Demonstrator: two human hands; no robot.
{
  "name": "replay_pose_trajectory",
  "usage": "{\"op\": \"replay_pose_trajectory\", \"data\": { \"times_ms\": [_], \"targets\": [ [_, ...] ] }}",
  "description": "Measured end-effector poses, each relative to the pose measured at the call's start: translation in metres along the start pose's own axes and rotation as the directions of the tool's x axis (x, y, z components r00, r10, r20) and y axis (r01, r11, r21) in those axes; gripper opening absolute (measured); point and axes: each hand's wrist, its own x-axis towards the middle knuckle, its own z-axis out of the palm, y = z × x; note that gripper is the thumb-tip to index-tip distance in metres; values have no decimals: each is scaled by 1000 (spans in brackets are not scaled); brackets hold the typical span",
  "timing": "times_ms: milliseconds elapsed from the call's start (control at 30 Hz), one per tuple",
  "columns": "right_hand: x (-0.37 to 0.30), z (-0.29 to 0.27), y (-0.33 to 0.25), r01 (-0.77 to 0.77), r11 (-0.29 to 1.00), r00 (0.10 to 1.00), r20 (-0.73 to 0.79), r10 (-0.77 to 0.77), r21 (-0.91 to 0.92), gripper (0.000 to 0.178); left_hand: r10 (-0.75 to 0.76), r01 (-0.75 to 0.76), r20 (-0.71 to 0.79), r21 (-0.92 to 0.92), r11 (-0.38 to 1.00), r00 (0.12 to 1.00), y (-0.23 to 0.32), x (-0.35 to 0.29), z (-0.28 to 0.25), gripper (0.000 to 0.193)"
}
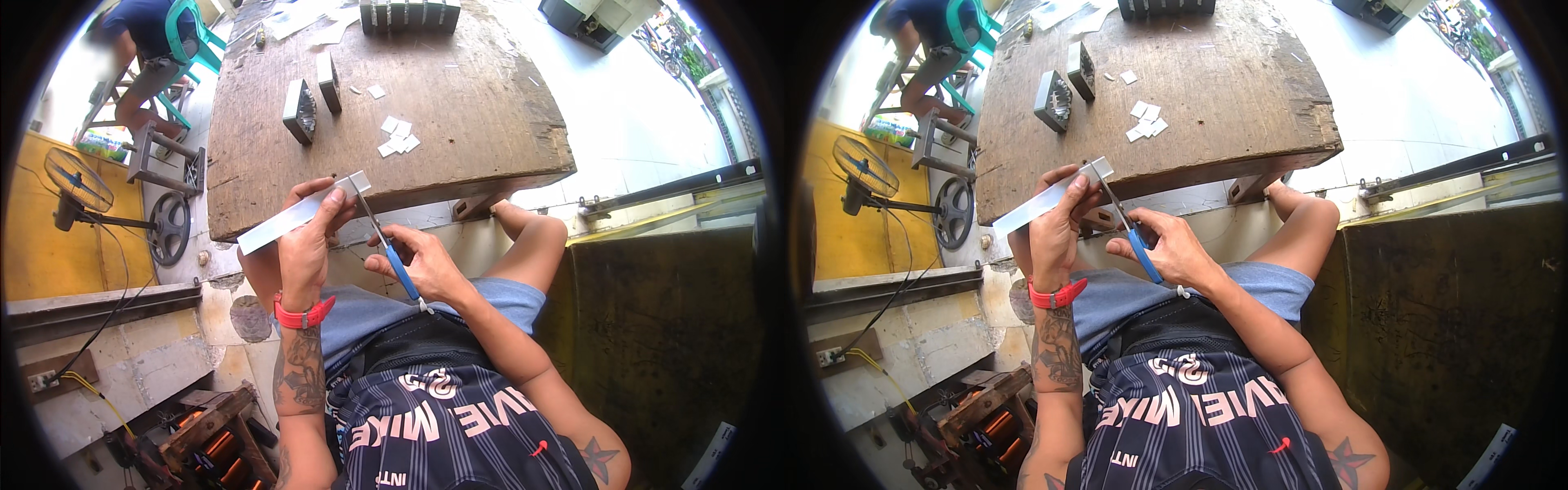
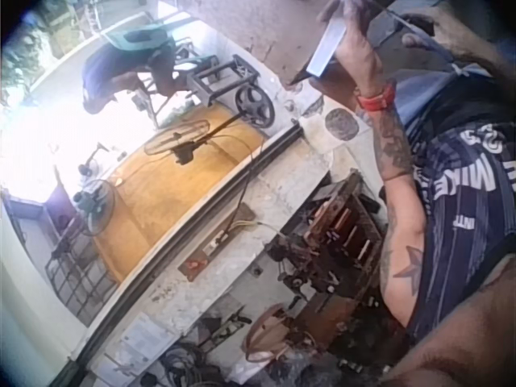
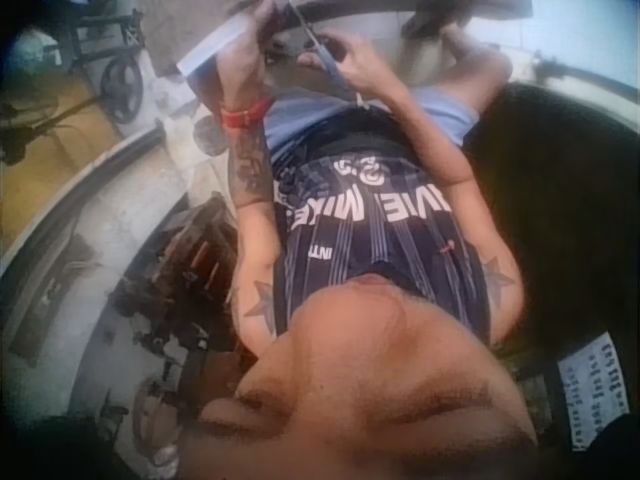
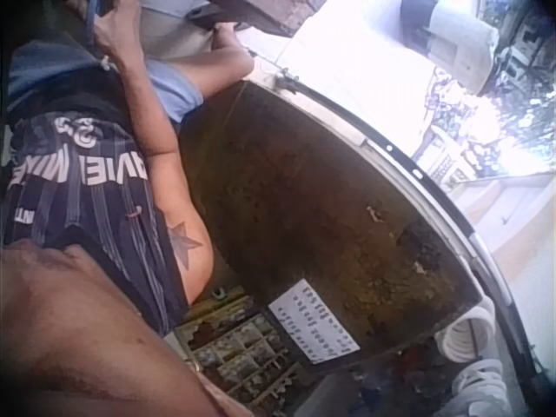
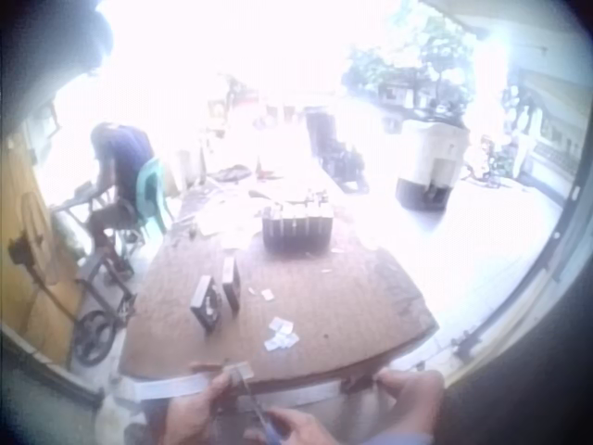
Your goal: The person cuts small rectangular pieces from a white strip using scissors and inserts them into the slots of a square metal component. The person repeats this process, cutting and inserting pieces one by one into the component's slots.
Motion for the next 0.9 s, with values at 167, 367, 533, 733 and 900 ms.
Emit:
{"op": "replay_pose_trajectory", "data": {
  "times_ms": [167,367,533,733,900],
  "targets": [
    [10,6,11,-10,998,1000,-10,11,66,58,-9,9,-1,-12,1000,1000,-6,8,-2,34],
    [-14,-45,-7,117,955,972,-165,-166,-273,62,-38,69,-95,348,935,995,39,23,-32,56],
    [-8,-150,-33,22,712,903,-291,-315,-702,47,32,106,-110,986,127,993,92,47,-68,70],
    [37,-151,-41,-80,362,777,-285,-561,-929,31,326,-50,47,999,0,944,103,60,-62,74],
    [67,-101,-45,103,474,812,-201,-548,-875,29,395,-262,93,879,398,914,68,115,-34,71]
  ]
}}
